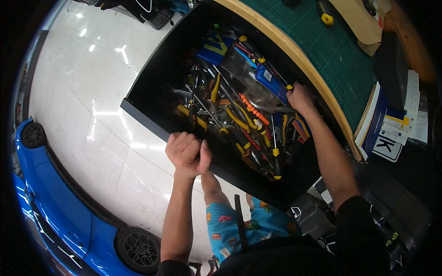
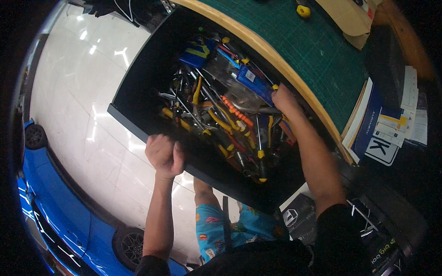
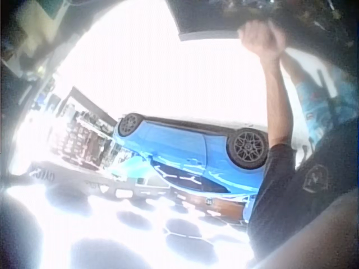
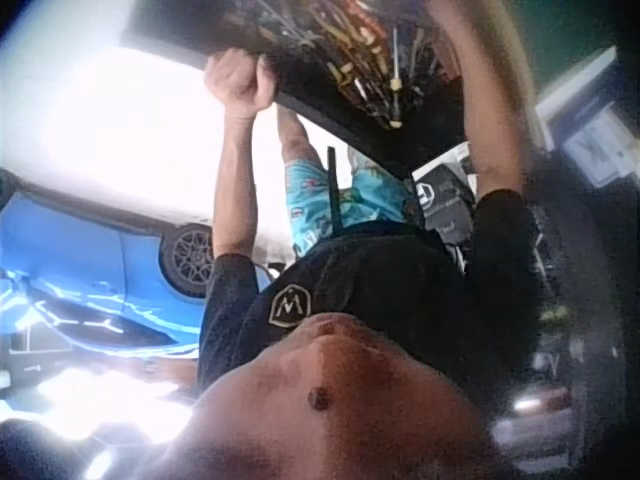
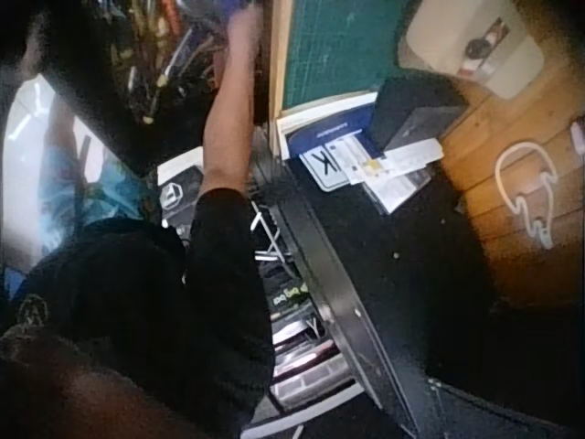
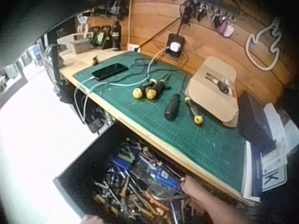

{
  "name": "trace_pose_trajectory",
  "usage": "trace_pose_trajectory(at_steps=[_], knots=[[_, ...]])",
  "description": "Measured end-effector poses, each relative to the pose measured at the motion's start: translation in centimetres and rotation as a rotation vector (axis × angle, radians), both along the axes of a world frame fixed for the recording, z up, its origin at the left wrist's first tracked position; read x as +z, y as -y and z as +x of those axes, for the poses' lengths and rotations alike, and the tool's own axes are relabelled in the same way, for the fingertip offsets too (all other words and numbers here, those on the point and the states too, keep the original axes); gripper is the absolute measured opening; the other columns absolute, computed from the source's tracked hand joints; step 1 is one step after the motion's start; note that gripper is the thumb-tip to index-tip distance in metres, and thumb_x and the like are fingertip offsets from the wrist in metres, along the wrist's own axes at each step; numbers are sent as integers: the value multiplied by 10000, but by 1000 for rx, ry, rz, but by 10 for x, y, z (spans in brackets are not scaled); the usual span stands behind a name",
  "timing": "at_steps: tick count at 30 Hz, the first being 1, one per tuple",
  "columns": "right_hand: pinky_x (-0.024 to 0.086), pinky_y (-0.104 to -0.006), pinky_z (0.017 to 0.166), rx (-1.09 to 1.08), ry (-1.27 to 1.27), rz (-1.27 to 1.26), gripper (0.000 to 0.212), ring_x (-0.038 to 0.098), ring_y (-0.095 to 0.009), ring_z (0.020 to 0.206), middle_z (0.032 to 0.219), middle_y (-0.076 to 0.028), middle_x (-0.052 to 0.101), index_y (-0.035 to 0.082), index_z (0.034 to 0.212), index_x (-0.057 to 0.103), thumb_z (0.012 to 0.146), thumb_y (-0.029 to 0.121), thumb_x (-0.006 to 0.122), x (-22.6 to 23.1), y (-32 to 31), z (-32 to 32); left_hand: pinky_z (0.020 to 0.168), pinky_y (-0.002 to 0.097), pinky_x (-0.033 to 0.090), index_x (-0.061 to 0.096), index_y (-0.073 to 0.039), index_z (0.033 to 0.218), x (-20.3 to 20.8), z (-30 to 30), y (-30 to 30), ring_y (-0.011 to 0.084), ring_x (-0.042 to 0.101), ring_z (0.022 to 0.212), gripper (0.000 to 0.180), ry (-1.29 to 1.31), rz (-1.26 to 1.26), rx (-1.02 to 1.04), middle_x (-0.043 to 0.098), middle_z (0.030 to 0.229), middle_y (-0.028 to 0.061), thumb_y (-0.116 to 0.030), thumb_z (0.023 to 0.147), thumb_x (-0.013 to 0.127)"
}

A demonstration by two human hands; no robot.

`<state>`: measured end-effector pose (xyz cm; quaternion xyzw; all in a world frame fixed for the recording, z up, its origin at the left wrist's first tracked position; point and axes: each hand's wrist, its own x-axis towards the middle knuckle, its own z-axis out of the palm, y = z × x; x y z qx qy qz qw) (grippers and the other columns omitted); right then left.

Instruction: The person uses a screwdriver to pry and adjust the interior door trim of a blue car, then retrieves additional tools from a drawer and returns to the vehicle.

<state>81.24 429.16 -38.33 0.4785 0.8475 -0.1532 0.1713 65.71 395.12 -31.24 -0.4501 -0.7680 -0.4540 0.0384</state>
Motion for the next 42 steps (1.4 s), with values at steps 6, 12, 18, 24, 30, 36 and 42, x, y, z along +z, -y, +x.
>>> trace_pose_trajectory(at_steps=[6, 12, 18, 24, 30, 36, 42], knots=[[497, -469, 977, -122, -98, -8, 443, 611, -412, 1160, 1217, -276, 639, -22, 1223, 614, 893, 270, 655, -8, 6, 19, 547, 332, 310, 488, -76, 577, 0, 1, -1, 232, 430, 501, 178, -1, 3, 12, 425, 564, 55, -54, 648, 649], [492, -458, 990, -100, 47, -67, 483, 611, -417, 1158, 1228, -247, 648, 1, 1282, 593, 897, 278, 684, -11, -3, 24, 542, 333, 301, 489, -70, 578, 2, 0, -1, 230, 423, 495, 176, -4, -18, -7, 423, 565, 58, -46, 656, 645], [514, -467, 923, -65, -184, 53, 448, 647, -418, 1075, 1095, -241, 688, 28, 1244, 608, 913, 322, 678, 3, 11, 53, 541, 330, 306, 478, -71, 573, 2, 0, -1, 238, 429, 496, 180, -3, -19, -7, 420, 564, 59, -47, 646, 641], [529, -507, 796, -81, -166, 4, 347, 681, -430, 917, 945, -212, 714, 60, 1120, 634, 877, 290, 725, 38, 44, 71, 543, 332, 320, 477, -75, 575, 6, 0, -3, 242, 438, 498, 173, -5, -29, -3, 422, 564, 59, -49, 637, 637], [511, -500, 713, -106, -146, -45, 311, 685, -410, 799, 751, -186, 683, 74, 1059, 625, 869, 290, 743, 55, 60, 68, 539, 340, 318, 480, -81, 575, 3, 0, -1, 243, 438, 496, 179, 12, -5, 3, 420, 566, 59, -53, 641, 644], [503, -491, 821, -133, -176, -72, 355, 670, -406, 902, 864, -197, 693, 86, 1117, 633, 873, 322, 737, 35, 53, 83, 531, 351, 287, 446, -90, 555, 10, -2, -3, 248, 425, 498, 225, -2, -30, -21, 392, 555, 53, -65, 652, 648], [507, -477, 894, -112, -214, -37, 279, 661, -388, 1024, 1051, -174, 712, 74, 1082, 695, 907, 291, 686, 45, 47, 79, 534, 357, 289, 423, -91, 551, 12, 0, -5, 253, 415, 497, 251, -7, -25, -19, 386, 550, 59, -80, 659, 649]])
